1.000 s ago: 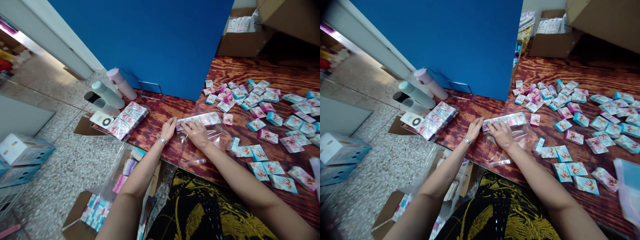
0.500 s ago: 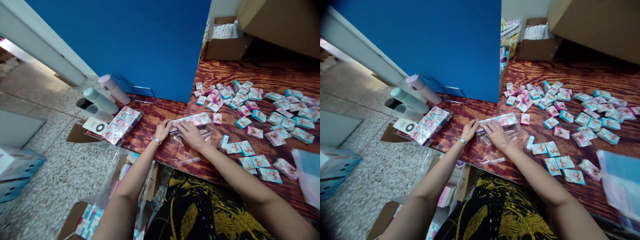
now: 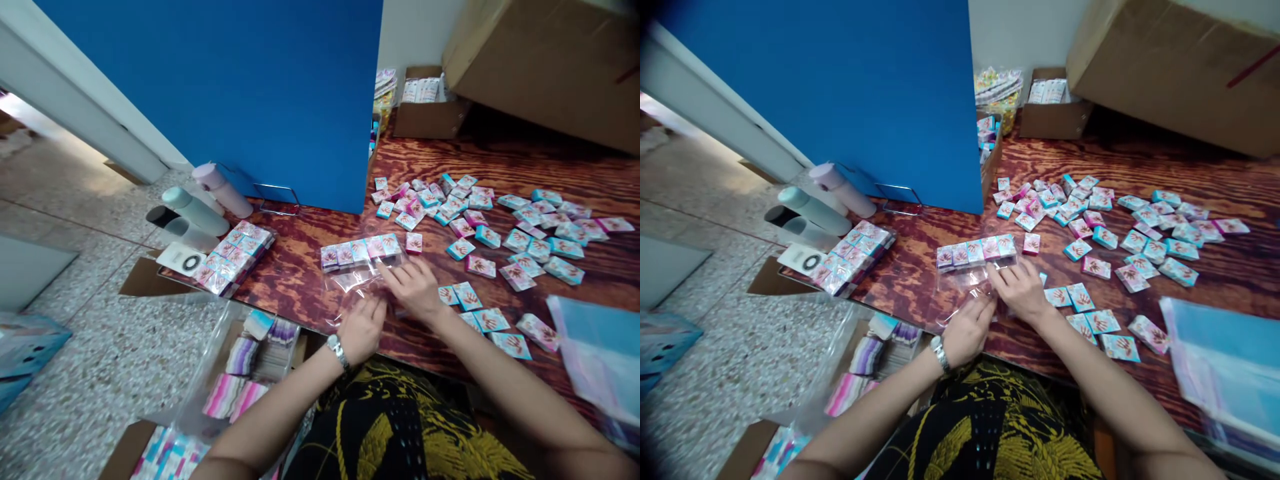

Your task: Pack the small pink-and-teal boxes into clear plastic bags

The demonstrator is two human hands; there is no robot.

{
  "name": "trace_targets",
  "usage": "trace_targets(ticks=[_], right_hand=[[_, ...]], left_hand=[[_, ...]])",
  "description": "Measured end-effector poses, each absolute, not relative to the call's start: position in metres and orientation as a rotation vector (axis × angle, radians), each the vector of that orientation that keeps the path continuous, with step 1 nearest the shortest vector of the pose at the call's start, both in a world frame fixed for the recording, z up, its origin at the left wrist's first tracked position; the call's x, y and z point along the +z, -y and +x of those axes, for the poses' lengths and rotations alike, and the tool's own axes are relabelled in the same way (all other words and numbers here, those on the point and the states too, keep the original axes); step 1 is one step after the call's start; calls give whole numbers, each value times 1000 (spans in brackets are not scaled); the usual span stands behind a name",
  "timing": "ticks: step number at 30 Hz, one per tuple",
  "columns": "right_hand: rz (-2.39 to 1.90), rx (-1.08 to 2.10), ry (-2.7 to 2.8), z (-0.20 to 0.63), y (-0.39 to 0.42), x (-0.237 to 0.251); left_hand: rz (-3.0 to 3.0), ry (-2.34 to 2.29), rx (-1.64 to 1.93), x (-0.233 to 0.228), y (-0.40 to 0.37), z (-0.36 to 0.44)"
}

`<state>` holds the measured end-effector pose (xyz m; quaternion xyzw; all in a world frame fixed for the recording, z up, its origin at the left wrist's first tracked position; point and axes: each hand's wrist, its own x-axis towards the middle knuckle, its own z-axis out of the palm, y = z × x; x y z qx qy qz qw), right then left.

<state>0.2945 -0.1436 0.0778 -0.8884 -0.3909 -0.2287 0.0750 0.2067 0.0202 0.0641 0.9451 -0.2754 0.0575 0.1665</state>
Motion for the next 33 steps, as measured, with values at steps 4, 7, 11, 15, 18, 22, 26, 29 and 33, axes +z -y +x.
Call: trace_targets(ticks=[4, 7, 11, 15, 18, 22, 26, 29, 33], right_hand=[[-2554, -481, 1174, 312, 145, 81], [-2400, -378, 1054, 342, 150, 84], [-2333, -134, 1070, 402, 142, 77], [-2304, 292, 1266, 433, 124, 67], [-2366, 379, 1287, 435, 117, 63], [-2432, 398, 1212, 435, 119, 62], [-2384, 440, 1186, 437, 120, 62], [-2421, 417, 1216, 437, 113, 63], [-2413, 429, 1289, 437, 90, 66]], left_hand=[[2900, 656, 186, 30, -15, 252], [2966, 689, 256, 23, -18, 275], [3001, 968, 310, 28, -27, 289], [2985, 1108, 240, 31, -39, 299], [2967, 1093, 227, 28, -47, 305], [2939, 1067, 243, 28, -48, 305], [2918, 1044, 268, 35, -42, 289], [2948, 845, 203, 34, -41, 274], [3032, 494, 180, 28, -41, 276]])
